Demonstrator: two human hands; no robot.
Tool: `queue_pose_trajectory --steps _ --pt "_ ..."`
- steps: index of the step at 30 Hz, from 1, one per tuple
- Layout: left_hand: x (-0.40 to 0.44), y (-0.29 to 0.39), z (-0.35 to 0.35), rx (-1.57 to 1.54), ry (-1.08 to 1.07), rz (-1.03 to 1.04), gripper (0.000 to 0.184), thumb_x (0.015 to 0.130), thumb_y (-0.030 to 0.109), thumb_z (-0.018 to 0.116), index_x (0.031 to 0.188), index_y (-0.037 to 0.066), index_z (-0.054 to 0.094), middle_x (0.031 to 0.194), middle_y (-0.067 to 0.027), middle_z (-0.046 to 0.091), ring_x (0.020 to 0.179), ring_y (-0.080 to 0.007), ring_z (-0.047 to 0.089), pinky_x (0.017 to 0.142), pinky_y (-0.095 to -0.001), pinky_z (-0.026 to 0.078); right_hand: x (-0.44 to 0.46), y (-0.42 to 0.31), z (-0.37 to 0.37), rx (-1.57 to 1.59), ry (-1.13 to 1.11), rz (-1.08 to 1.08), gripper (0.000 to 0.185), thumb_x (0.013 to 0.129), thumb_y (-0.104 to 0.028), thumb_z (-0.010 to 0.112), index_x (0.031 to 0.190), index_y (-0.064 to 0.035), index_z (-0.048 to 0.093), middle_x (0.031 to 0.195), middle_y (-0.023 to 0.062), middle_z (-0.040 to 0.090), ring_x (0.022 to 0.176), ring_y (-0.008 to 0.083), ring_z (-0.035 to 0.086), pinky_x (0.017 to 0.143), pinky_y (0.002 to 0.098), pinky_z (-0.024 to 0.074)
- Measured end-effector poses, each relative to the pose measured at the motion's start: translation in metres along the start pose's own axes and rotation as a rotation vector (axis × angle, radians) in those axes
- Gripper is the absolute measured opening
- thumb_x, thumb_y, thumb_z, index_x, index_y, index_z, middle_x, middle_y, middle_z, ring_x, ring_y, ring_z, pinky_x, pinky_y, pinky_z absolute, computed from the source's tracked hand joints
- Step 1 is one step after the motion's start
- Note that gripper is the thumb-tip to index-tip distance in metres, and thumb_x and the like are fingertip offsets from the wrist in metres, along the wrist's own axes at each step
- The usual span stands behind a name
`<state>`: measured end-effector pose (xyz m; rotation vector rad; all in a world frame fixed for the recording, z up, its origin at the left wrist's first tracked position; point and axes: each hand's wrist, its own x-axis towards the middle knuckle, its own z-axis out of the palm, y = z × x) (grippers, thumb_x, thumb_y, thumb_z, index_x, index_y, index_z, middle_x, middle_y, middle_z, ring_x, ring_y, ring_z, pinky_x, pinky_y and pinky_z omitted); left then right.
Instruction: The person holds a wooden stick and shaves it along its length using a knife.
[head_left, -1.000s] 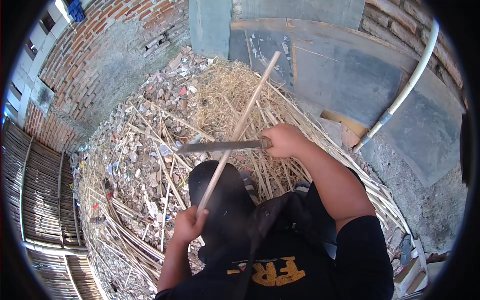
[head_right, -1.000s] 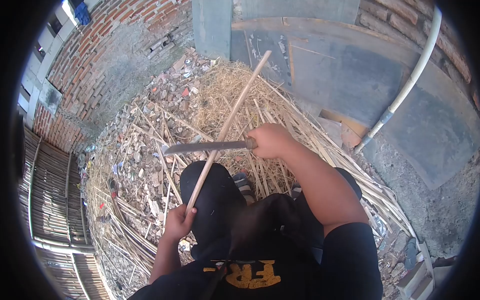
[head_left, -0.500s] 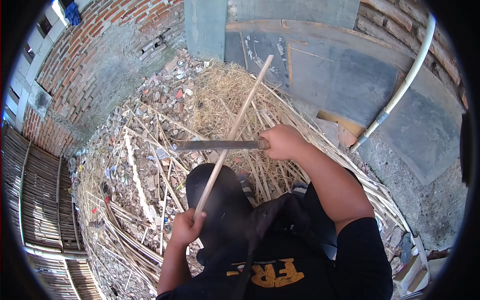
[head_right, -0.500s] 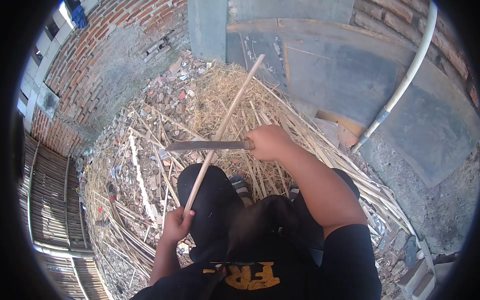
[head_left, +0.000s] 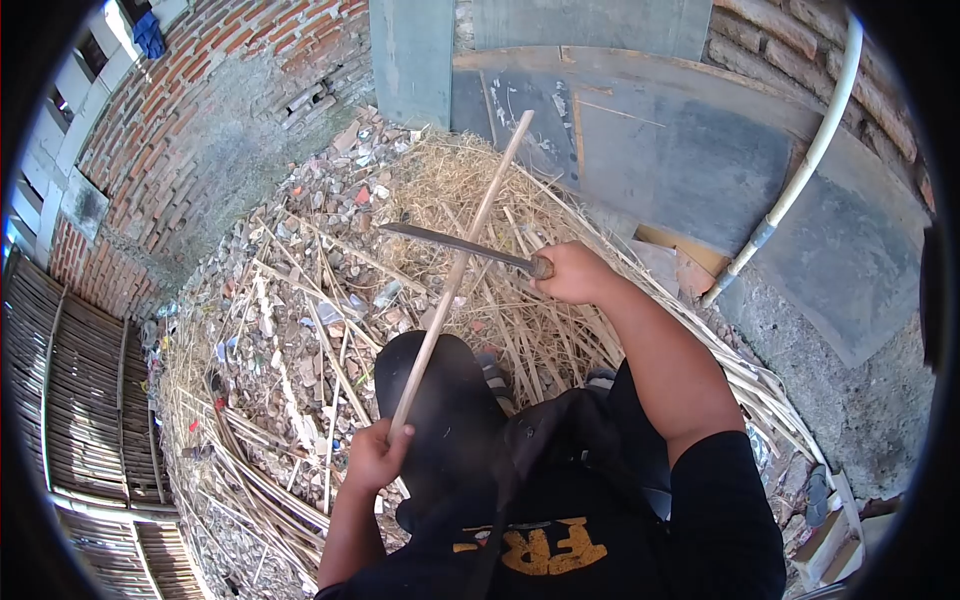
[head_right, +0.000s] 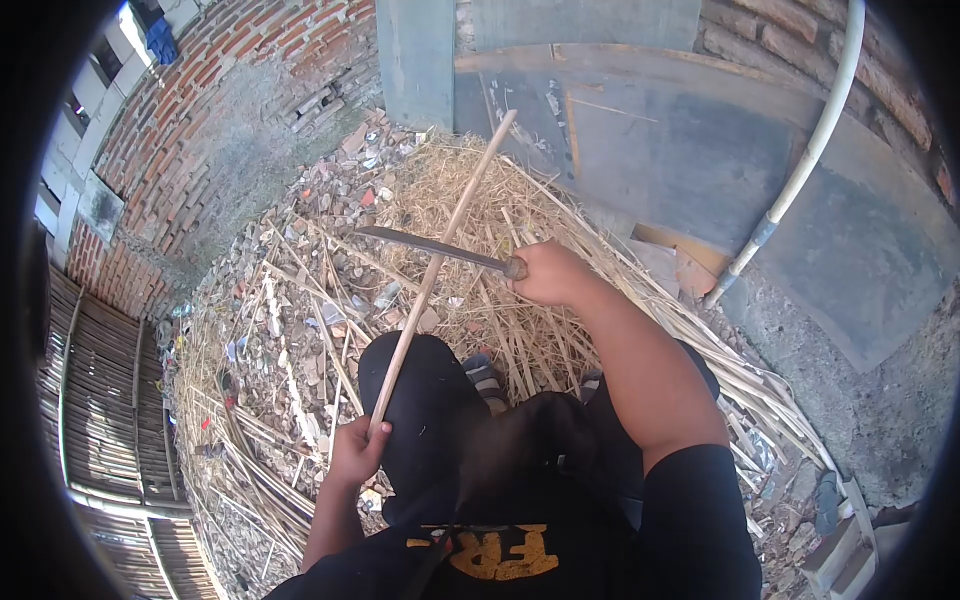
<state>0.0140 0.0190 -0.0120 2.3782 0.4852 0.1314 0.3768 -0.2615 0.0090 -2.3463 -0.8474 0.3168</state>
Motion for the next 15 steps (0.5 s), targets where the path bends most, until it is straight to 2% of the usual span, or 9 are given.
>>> queue_pose_trajectory --steps 2,5,11,15 --pt "-0.001 0.003 -0.001 0.009 0.003 -0.013 0.047 0.101 0.036 0.071 0.071 0.003 0.058 0.054 -0.0111 0.056 0.048 -0.0201 0.053 0.049 -0.0388 0.042 -0.003 -0.007 -0.007 0.008 -0.038 0.013 0.026 0.085 -0.032 0.076 0.099 -0.0103 0.076 0.091 0.0166 0.075 0.088 0.0383 0.072 0.079 0.0485 0.0561" --pt "-0.002 0.003 -0.001 0.001 0.006 0.006 0.046 0.101 0.035 0.071 0.071 0.003 0.059 0.055 -0.0133 0.057 0.048 -0.0246 0.057 0.05 -0.0402 0.044 -0.002 -0.008 -0.009 -0.014 0.001 -0.012 0.026 0.085 -0.033 0.075 0.099 -0.0107 0.075 0.093 0.0164 0.075 0.09 0.0384 0.072 0.08 0.0493 0.0565" --pt "-0.006 0.024 -0.007 0.252 0.053 0.057 0.046 0.105 0.038 0.061 0.075 0.004 0.06 0.061 -0.0228 0.062 0.06 -0.0456 0.065 0.056 -0.0523 0.049 -0.005 -0.011 -0.014 -0.18 0.013 -0.02 0.022 0.085 -0.03 0.073 0.101 -0.0145 0.075 0.091 0.015 0.074 0.094 0.0361 0.073 0.082 0.051 0.0572" --pt "-0.01 0.033 -0.004 0.48 0.113 0.027 0.044 0.106 0.039 0.059 0.082 0.003 0.058 0.066 -0.0256 0.064 0.066 -0.0492 0.066 0.06 -0.0574 0.05 -0.008 -0.01 -0.018 -0.22 0.01 -0.01 0.022 0.084 -0.028 0.073 0.103 -0.0151 0.074 0.093 0.014 0.075 0.095 0.0354 0.074 0.084 0.0513 0.0573"
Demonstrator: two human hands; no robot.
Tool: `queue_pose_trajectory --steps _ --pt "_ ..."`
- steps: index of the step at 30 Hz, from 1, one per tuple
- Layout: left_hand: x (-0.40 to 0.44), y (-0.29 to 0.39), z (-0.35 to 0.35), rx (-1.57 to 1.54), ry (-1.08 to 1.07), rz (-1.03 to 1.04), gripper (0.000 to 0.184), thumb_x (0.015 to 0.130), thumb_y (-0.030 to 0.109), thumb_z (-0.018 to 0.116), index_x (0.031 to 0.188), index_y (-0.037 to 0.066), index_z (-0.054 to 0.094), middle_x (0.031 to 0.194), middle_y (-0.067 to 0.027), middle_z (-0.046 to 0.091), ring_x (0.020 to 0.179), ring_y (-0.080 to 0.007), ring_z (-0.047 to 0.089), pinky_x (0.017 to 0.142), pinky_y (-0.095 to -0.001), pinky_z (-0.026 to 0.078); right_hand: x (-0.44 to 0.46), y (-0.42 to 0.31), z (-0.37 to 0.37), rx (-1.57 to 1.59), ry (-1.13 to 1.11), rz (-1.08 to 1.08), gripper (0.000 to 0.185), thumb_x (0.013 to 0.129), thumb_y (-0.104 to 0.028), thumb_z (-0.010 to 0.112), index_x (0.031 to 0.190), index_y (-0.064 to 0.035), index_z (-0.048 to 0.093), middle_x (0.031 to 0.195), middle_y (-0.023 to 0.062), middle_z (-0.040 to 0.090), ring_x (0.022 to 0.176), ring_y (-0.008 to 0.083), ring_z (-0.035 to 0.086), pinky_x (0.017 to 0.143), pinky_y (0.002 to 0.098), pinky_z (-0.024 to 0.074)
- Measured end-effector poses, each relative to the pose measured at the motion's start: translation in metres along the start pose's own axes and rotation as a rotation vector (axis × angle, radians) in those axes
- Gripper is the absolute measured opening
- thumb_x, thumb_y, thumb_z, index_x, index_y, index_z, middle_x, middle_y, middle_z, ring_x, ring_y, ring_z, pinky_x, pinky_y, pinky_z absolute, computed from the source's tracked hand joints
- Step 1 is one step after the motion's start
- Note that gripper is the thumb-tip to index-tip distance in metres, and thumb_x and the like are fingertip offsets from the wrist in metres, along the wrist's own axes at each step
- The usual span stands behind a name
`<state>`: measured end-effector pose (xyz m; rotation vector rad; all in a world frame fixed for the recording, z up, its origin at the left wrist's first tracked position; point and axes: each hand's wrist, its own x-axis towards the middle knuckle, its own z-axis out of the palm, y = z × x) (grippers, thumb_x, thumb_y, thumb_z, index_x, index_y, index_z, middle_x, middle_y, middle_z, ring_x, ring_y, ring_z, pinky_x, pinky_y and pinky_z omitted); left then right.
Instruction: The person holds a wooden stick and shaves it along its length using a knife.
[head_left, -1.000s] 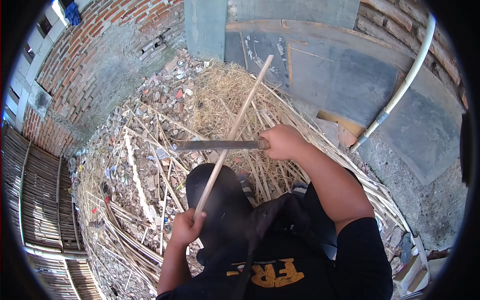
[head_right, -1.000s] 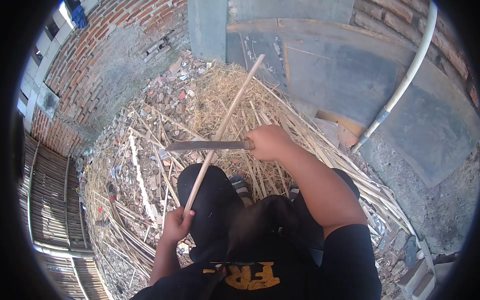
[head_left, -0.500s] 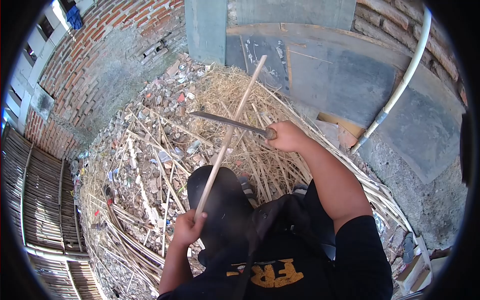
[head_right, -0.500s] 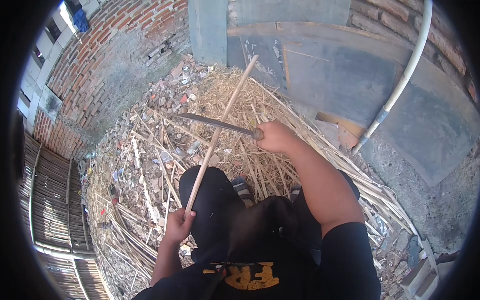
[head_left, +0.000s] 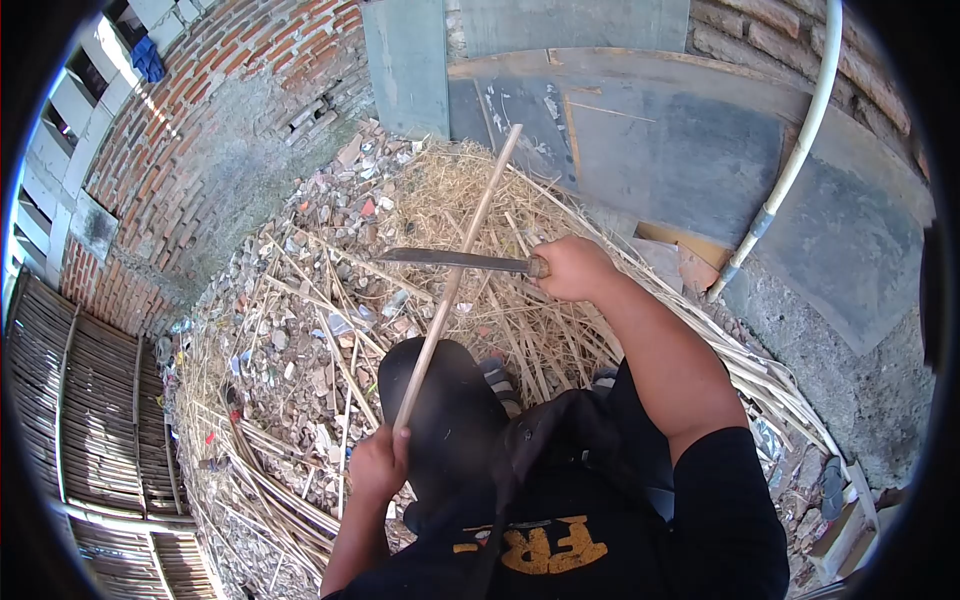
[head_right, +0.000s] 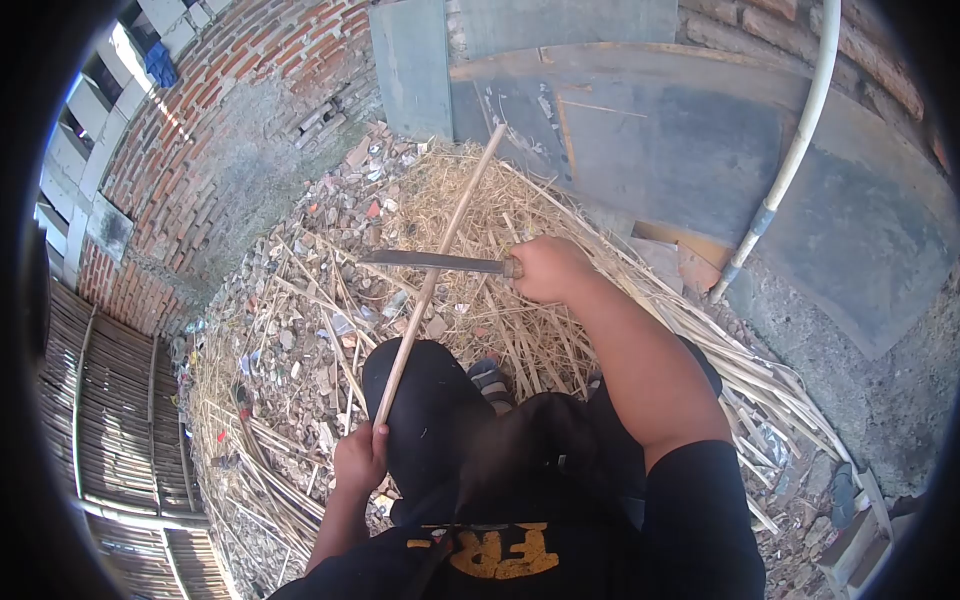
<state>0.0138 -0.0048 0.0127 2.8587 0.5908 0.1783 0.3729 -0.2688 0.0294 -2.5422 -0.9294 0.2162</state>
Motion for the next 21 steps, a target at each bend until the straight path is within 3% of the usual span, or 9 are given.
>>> queue_pose_trajectory --steps 2,14,21 --pt "-0.005 0.004 0.009 0.085 0.054 -0.055 0.042 0.106 0.038 0.059 0.084 0.003 0.056 0.068 -0.0263 0.064 0.066 -0.0496 0.066 0.06 -0.0579 0.05 -0.003 0.001 -0.004 0.016 -0.006 0.01 0.023 0.084 -0.028 0.074 0.103 -0.0143 0.074 0.094 0.0141 0.075 0.095 0.0355 0.074 0.085 0.0514 0.0574" --pt "-0.017 -0.003 0.01 -0.236 0.057 0.021 0.034 0.104 0.031 0.064 0.089 0.002 0.055 0.066 -0.0244 0.062 0.061 -0.0493 0.064 0.056 -0.0547 0.048 -0.019 -0.034 -0.013 -0.105 -0.068 -0.177 0.025 0.079 -0.019 0.072 0.103 -0.0126 0.074 0.095 0.015 0.075 0.096 0.0364 0.073 0.085 0.0509 0.0576" --pt "-0.001 -0.018 -0.004 -0.399 -0.176 -0.067 0.043 0.109 0.039 0.055 0.09 0.0 0.055 0.071 -0.0267 0.063 0.07 -0.0505 0.064 0.062 -0.0529 0.048 -0.003 -0.019 0.006 0.054 -0.08 -0.06 0.032 0.078 -0.021 0.073 0.11 -0.0135 0.074 0.092 0.0171 0.075 0.093 0.038 0.073 0.083 0.0516 0.0575"
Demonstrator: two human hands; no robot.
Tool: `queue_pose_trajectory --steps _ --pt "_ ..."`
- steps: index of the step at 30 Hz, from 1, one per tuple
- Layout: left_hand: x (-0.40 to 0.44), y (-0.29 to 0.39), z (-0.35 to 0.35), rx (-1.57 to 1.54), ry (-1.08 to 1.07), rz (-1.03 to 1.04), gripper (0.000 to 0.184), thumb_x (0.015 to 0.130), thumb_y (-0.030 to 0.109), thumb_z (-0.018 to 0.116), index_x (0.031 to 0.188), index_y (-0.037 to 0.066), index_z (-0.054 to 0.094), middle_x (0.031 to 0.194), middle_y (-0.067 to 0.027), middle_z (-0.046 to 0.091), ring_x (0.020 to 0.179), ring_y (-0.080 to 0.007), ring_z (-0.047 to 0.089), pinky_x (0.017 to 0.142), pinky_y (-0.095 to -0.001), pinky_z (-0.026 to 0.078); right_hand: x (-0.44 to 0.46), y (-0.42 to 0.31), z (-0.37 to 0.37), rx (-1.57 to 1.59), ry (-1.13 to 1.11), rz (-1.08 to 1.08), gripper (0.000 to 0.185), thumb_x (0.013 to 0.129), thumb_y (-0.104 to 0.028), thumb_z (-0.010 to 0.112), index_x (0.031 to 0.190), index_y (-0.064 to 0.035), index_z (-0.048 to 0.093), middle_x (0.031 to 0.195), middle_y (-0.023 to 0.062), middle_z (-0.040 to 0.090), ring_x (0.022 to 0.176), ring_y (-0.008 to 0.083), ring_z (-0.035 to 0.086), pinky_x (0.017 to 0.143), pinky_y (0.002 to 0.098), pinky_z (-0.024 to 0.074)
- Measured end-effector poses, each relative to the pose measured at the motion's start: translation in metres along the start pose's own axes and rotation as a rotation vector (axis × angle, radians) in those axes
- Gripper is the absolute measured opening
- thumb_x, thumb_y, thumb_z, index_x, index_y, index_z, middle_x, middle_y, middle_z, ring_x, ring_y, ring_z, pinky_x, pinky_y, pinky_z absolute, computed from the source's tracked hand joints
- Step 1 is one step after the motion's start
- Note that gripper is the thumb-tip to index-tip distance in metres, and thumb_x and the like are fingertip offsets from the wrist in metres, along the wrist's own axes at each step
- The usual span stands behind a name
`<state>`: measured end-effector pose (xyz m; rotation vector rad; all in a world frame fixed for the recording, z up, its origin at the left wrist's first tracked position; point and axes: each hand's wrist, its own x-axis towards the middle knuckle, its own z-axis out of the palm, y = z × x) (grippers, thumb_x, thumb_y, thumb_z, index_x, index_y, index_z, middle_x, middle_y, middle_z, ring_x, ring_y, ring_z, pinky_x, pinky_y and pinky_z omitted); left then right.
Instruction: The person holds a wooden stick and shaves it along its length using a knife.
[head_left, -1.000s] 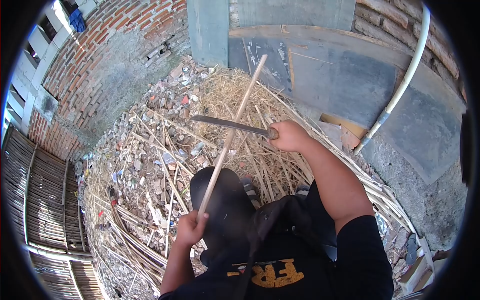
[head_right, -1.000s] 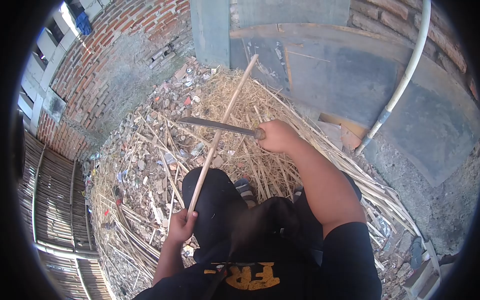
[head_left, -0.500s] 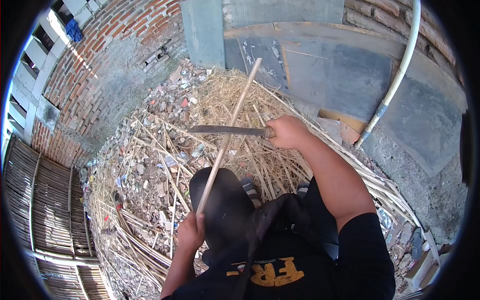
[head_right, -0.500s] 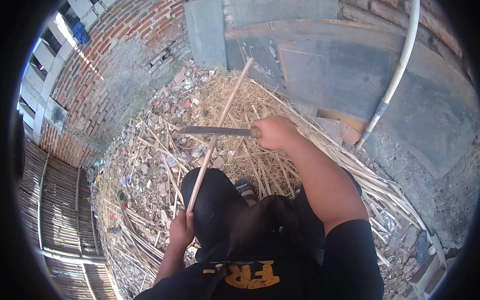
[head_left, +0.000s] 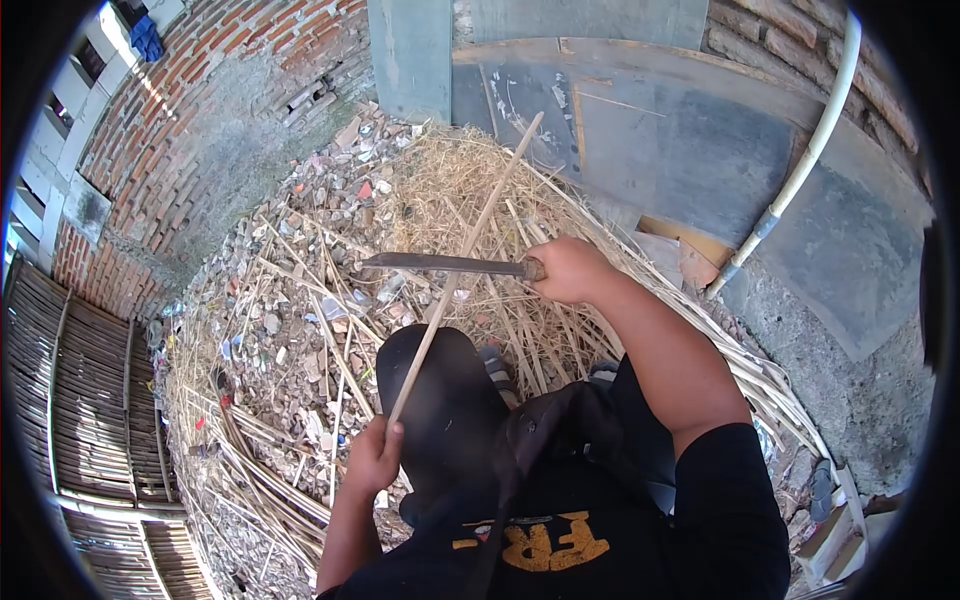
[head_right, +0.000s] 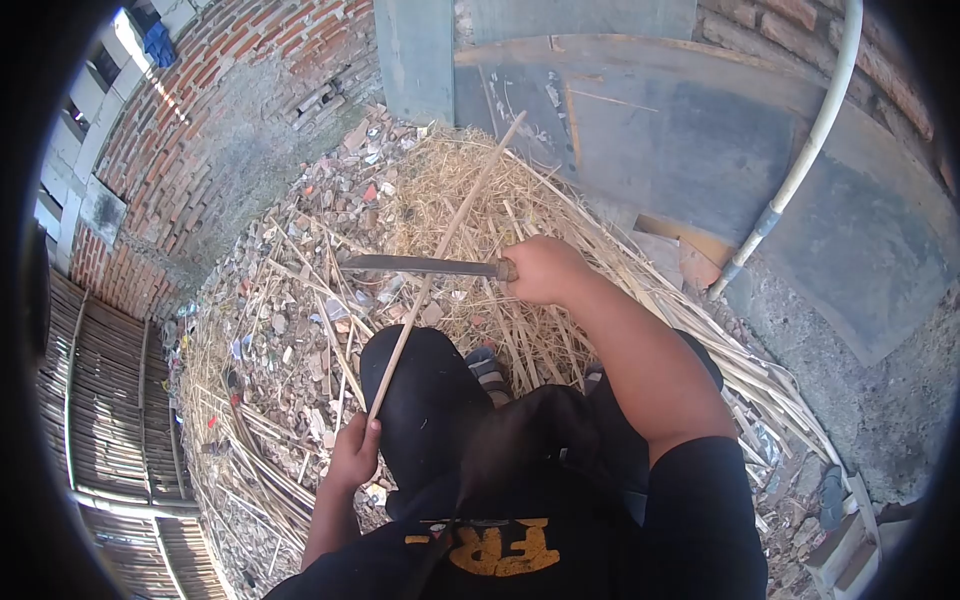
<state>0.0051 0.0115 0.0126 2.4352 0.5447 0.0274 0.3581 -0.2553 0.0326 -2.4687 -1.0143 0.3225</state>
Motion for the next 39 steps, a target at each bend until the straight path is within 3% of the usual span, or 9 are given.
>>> queue_pose_trajectory --steps 8,14,18,21,24,27,30,36,39 --pt "0.002 0.002 0.0 0.025 -0.008 0.063 0.044 0.11 0.037 0.053 0.085 0.0 0.053 0.067 -0.0265 0.058 0.066 -0.0501 0.061 0.06 -0.052 0.046 -0.014 -0.039 -0.004 -0.184 -0.085 -0.122 0.024 0.081 -0.021 0.069 0.102 -0.0108 0.074 0.091 0.0156 0.074 0.092 0.0375 0.073 0.082 0.0506 0.0572" --pt "0.007 0.003 0.001 -0.057 -0.001 0.05 0.047 0.109 0.038 0.053 0.083 -0.001 0.053 0.064 -0.0253 0.057 0.061 -0.0468 0.059 0.058 -0.0494 0.045 0.018 0.0 0.014 0.153 -0.082 0.029 0.021 0.079 -0.021 0.074 0.095 -0.0083 0.076 0.088 0.019 0.073 0.086 0.0393 0.071 0.076 0.0496 0.0542" --pt "0.002 -0.007 0.002 -0.03 0.005 0.061 0.047 0.11 0.039 0.052 0.083 0.0 0.053 0.065 -0.0249 0.058 0.061 -0.0448 0.061 0.058 -0.0484 0.046 0.003 -0.017 0.011 0.067 0.076 -0.058 0.023 0.078 -0.021 0.074 0.097 -0.0074 0.075 0.087 0.0196 0.073 0.086 0.0398 0.071 0.077 0.0504 0.0546" --pt "0.001 -0.003 0.003 -0.004 -0.007 0.079 0.047 0.109 0.038 0.053 0.082 0.0 0.052 0.064 -0.0255 0.057 0.061 -0.0463 0.061 0.057 -0.0498 0.045 -0.011 -0.031 -0.006 -0.137 -0.008 -0.111 0.028 0.078 -0.022 0.073 0.102 -0.0081 0.076 0.088 0.0205 0.073 0.089 0.0401 0.071 0.078 0.0502 0.0554" --pt "0.001 0.001 0.003 -0.008 -0.025 0.049 0.047 0.108 0.038 0.054 0.081 0.0 0.052 0.062 -0.0256 0.057 0.06 -0.0479 0.06 0.056 -0.0509 0.044 -0.001 -0.01 -0.001 0.057 -0.11 -0.001 0.031 0.078 -0.022 0.073 0.106 -0.0085 0.075 0.089 0.0208 0.073 0.092 0.0405 0.072 0.08 0.0501 0.0561" --pt "0.005 0.013 -0.003 -0.016 -0.043 0.035 0.047 0.108 0.038 0.054 0.082 -0.001 0.053 0.063 -0.0258 0.056 0.061 -0.0483 0.06 0.057 -0.0509 0.044 0.015 0.01 0.004 0.11 -0.005 0.089 0.031 0.078 -0.022 0.073 0.106 -0.0084 0.075 0.09 0.0205 0.073 0.091 0.041 0.072 0.08 0.0501 0.0564" --pt "0.003 0.009 -0.004 0.015 -0.038 0.033 0.046 0.109 0.037 0.054 0.083 -0.001 0.053 0.063 -0.0259 0.056 0.061 -0.0485 0.06 0.057 -0.0507 0.044 0.007 0.0 0.0 0.083 0.038 0.1 0.029 0.077 -0.021 0.073 0.102 -0.008 0.075 0.091 0.0201 0.073 0.09 0.0413 0.071 0.08 0.051 0.0562" --pt "0.007 0.011 -0.001 0.047 -0.026 0.039 0.044 0.108 0.034 0.056 0.079 0.0 0.052 0.063 -0.0258 0.055 0.06 -0.0475 0.059 0.056 -0.0501 0.044 -0.008 -0.029 0.001 -0.139 -0.063 -0.091 0.029 0.076 -0.019 0.07 0.102 -0.0082 0.075 0.089 0.02 0.073 0.089 0.0413 0.071 0.078 0.0531 0.0555" --pt "0.004 0.008 0.002 0.039 -0.003 0.039 0.044 0.107 0.033 0.056 0.079 0.0 0.052 0.062 -0.0257 0.055 0.06 -0.0479 0.059 0.056 -0.0503 0.044 0.013 0.009 0.009 0.082 -0.001 0.025 0.028 0.077 -0.022 0.072 0.1 -0.0072 0.075 0.084 0.0194 0.072 0.083 0.041 0.07 0.075 0.0509 0.0548"
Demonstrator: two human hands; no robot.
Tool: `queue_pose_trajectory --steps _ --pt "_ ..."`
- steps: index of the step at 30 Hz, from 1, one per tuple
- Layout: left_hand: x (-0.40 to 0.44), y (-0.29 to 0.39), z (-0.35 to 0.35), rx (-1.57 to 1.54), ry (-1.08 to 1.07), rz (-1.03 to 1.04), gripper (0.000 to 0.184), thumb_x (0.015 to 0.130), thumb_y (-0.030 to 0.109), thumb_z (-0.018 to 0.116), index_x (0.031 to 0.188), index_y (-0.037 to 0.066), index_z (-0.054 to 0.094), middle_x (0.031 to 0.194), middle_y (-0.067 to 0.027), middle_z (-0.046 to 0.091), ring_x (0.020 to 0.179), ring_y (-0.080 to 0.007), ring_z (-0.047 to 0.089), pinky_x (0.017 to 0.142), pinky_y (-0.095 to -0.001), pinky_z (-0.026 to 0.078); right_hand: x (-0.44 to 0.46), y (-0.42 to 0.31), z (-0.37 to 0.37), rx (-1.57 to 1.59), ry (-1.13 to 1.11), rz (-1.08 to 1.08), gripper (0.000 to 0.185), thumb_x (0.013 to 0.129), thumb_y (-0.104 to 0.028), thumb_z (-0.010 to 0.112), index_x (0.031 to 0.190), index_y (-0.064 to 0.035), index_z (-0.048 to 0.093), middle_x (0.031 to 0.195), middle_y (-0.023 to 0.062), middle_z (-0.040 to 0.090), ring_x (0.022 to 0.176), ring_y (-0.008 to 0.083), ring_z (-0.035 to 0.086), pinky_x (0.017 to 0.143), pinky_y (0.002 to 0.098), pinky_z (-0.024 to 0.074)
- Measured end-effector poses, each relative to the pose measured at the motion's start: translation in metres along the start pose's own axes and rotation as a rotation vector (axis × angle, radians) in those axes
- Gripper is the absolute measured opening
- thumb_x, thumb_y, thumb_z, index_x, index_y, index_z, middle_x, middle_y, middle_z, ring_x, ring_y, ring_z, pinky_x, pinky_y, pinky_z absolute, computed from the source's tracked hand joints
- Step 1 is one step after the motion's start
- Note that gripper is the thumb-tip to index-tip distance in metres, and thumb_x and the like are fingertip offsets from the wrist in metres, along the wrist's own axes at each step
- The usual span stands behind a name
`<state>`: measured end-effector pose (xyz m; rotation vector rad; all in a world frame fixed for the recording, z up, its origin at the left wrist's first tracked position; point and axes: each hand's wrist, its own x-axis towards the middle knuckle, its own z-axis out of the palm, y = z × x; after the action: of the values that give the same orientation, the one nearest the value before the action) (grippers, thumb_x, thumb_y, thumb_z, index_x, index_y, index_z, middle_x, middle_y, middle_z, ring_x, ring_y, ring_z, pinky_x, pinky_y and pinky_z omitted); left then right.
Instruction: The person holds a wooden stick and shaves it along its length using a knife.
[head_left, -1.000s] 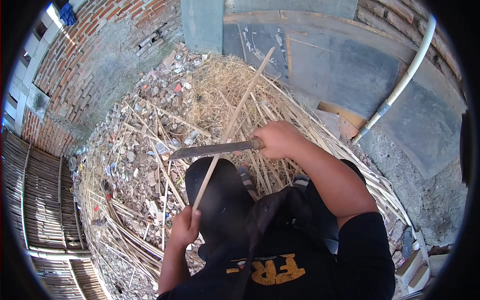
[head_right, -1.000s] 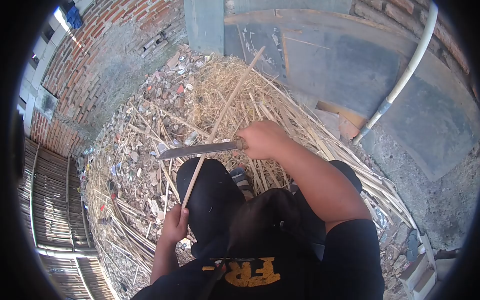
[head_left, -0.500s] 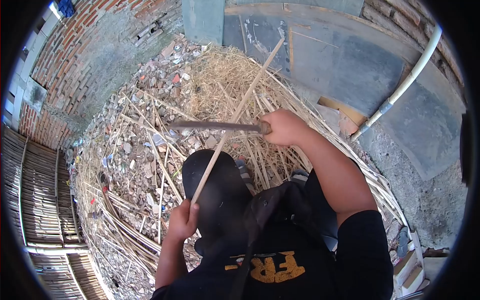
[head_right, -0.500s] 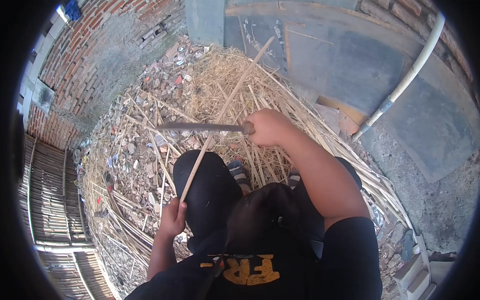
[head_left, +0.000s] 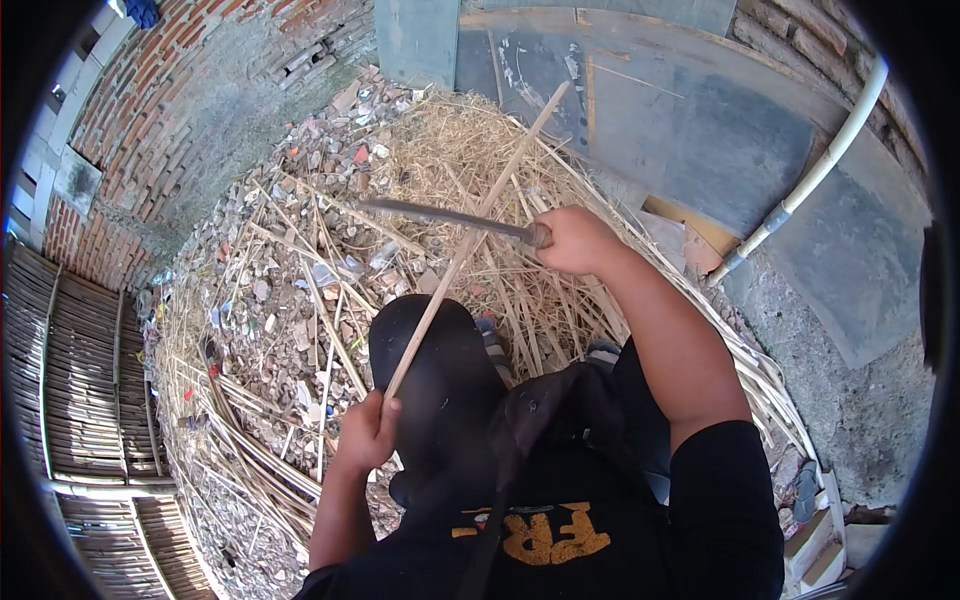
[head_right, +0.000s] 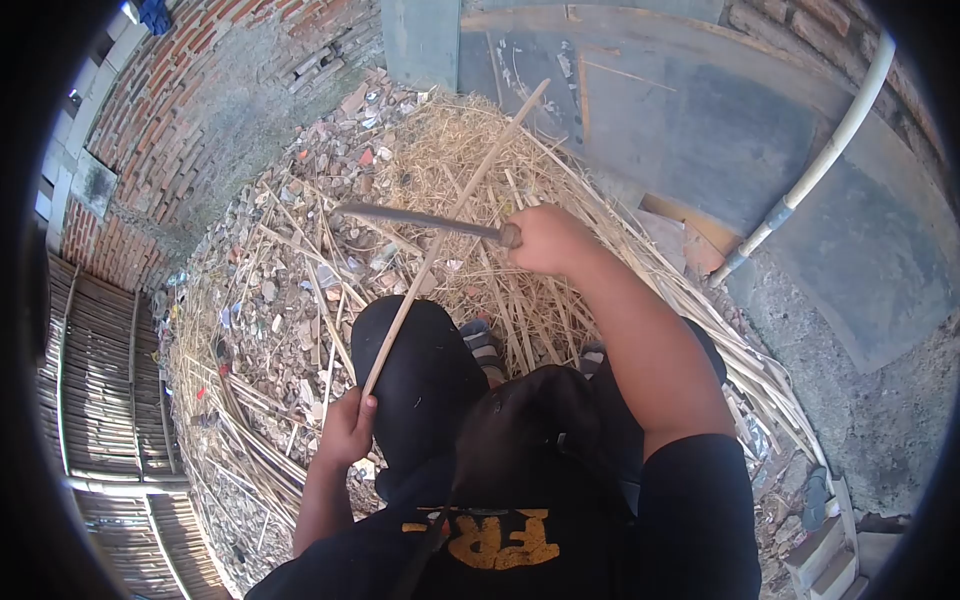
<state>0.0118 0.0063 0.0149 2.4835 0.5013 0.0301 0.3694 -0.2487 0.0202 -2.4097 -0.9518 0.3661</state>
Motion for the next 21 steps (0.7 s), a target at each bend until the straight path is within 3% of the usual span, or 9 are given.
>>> queue_pose_trajectory --steps 5,11,12,15,21 --pt "0.0 0.005 -0.007 0.02 0.014 0.02 0.042 0.107 0.033 0.056 0.081 0.0 0.053 0.062 -0.0256 0.056 0.061 -0.049 0.06 0.056 -0.0517 0.045 0.004 0.004 0.004 0.046 0.071 0.092 0.028 0.079 -0.024 0.073 0.101 -0.007 0.075 0.087 0.0206 0.073 0.087 0.0396 0.071 0.079 0.0489 0.0562" --pt "0.003 0.008 -0.001 0.077 0.011 0.047 0.04 0.106 0.032 0.058 0.082 0.0 0.053 0.063 -0.0263 0.059 0.062 -0.0498 0.062 0.057 -0.0535 0.047 -0.025 -0.039 -0.001 -0.206 -0.035 -0.14 0.025 0.078 -0.023 0.073 0.098 -0.0084 0.074 0.09 0.0215 0.073 0.091 0.0387 0.072 0.079 0.0506 0.0562" --pt "0.004 0.006 0.002 0.093 0.03 0.065 0.039 0.106 0.031 0.059 0.082 0.001 0.053 0.063 -0.0262 0.059 0.061 -0.0499 0.062 0.057 -0.0538 0.047 -0.023 -0.042 -0.005 -0.22 -0.09 -0.075 0.025 0.079 -0.019 0.069 0.101 -0.0108 0.076 0.097 0.0169 0.075 0.095 0.037 0.073 0.083 0.051 0.0574" --pt "-0.001 0.005 0.005 0.134 0.06 0.071 0.037 0.105 0.03 0.061 0.082 0.001 0.053 0.062 -0.0258 0.059 0.06 -0.0501 0.062 0.056 -0.0546 0.047 0.002 -0.005 -0.008 0.067 -0.077 0.109 0.023 0.079 -0.019 0.069 0.099 -0.0097 0.075 0.094 0.0171 0.075 0.091 0.0377 0.072 0.081 0.0504 0.057" --pt "-0.001 0.0 0.004 0.13 0.079 0.086 0.033 0.103 0.027 0.062 0.084 0.002 0.052 0.061 -0.0253 0.059 0.06 -0.0497 0.063 0.055 -0.0548 0.048 -0.008 -0.017 0.001 0.001 0.032 0.007 0.024 0.08 -0.025 0.074 0.096 -0.0073 0.073 0.086 0.0192 0.073 0.087 0.0389 0.072 0.077 0.0502 0.0559"
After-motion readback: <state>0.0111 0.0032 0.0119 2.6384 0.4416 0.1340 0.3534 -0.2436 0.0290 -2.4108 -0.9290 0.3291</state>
